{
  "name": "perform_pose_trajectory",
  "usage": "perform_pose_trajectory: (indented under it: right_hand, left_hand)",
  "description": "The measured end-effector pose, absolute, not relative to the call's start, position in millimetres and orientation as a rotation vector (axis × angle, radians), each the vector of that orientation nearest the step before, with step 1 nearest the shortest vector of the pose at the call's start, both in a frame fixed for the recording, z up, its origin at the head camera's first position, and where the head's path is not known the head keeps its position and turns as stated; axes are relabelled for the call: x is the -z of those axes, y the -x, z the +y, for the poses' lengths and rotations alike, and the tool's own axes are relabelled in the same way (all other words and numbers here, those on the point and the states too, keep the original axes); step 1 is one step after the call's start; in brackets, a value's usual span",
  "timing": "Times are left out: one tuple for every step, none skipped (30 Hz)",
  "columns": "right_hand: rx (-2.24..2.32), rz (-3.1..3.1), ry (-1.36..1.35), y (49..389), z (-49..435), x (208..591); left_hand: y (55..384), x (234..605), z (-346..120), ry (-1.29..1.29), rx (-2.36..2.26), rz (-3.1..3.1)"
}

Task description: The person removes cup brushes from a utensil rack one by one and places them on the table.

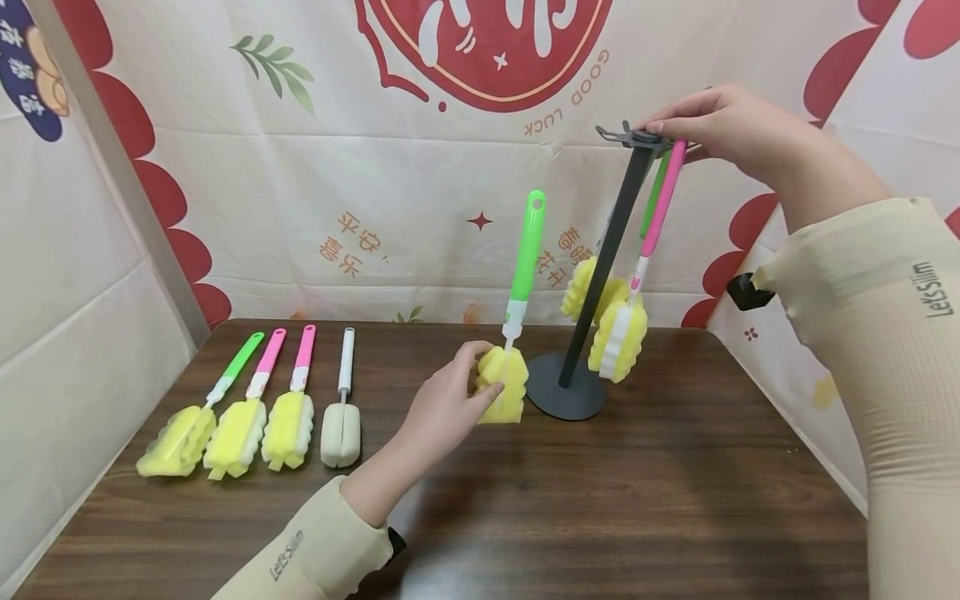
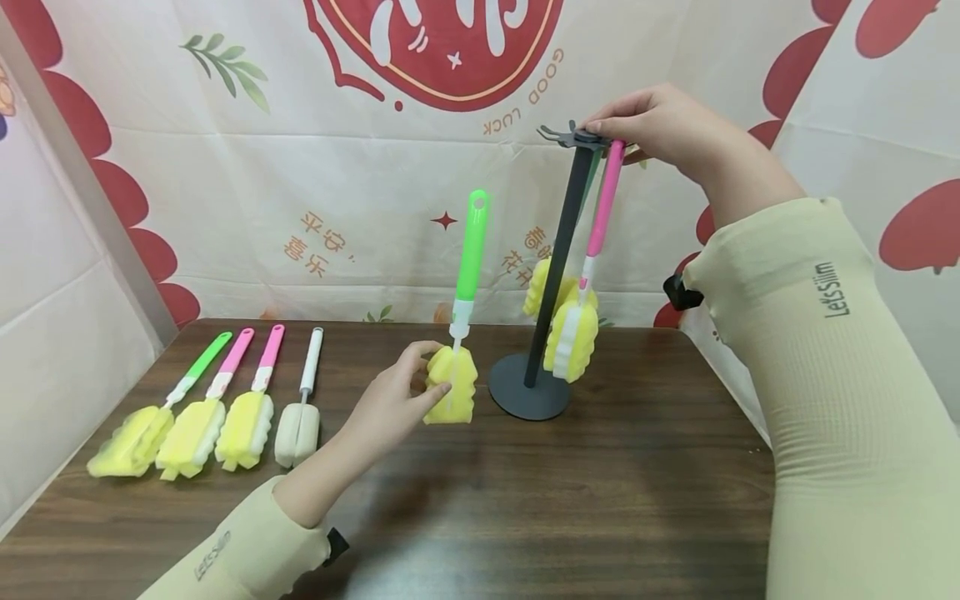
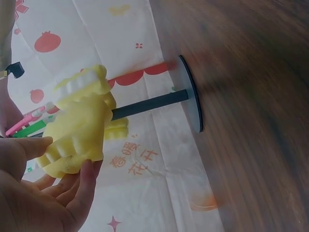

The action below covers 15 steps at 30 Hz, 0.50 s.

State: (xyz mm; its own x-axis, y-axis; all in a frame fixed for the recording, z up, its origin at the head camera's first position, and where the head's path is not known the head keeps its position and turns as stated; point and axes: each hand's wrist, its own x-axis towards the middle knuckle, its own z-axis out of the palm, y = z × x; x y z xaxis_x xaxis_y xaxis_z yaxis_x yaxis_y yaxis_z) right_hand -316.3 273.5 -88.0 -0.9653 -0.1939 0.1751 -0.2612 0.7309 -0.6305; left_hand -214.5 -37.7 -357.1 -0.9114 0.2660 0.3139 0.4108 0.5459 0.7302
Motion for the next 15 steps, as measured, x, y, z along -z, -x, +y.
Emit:
perform_pose_trajectory:
  right_hand:
    - [-1.055,-2.829,-0.377,316,273,88]
    - [-1.056,-2.826,-0.384,317,273,89]
    - [-1.056,-2.825,-0.387,317,273,89]
    - [-1.057,-2.823,-0.393,317,273,89]
    - [-1.056,-2.821,-0.401,317,273,89]
    - [-1.055,-2.82,-0.404,317,273,89]
    - [-1.053,-2.818,-0.411,317,273,90]
    - [-1.053,-2.818,-0.413,318,273,90]
    - [-1.052,-2.817,-0.416,318,274,90]
    - [-1.053,-2.817,-0.416,318,274,90]
    - [-1.055,-2.816,-0.417,318,274,90]
    - [-1.058,-2.816,-0.416,318,274,90]
    - [-1.062,-2.814,-0.416,319,274,90]
    - [-1.069,-2.813,-0.416,319,274,90]
    - [-1.072,-2.81,-0.419,319,274,90]
  left_hand:
    - [215,358,-39,0.571,1.302,-2.614]
    - [214,358,-40,0.567,1.304,-2.614]
    - [214,359,-41,0.56,1.312,-2.616]
    - [214,360,-42,0.557,1.316,-2.617]
    - [215,361,-43,0.555,1.318,-2.617]
    - [215,361,-45,0.556,1.317,-2.613]
    - [215,362,-46,0.553,1.318,-2.607]
    - [215,362,-47,0.554,1.319,-2.6]
    - [215,363,-48,0.55,1.321,-2.594]
    - [215,363,-49,0.549,1.326,-2.584]
    - [215,363,-51,0.547,1.335,-2.575]
    - [215,363,-52,0.541,1.343,-2.567]
    - [215,363,-53,0.536,1.36,-2.56]
    - [215,363,-54,0.531,1.373,-2.558]
    - [215,363,-55,0.524,1.384,-2.557]
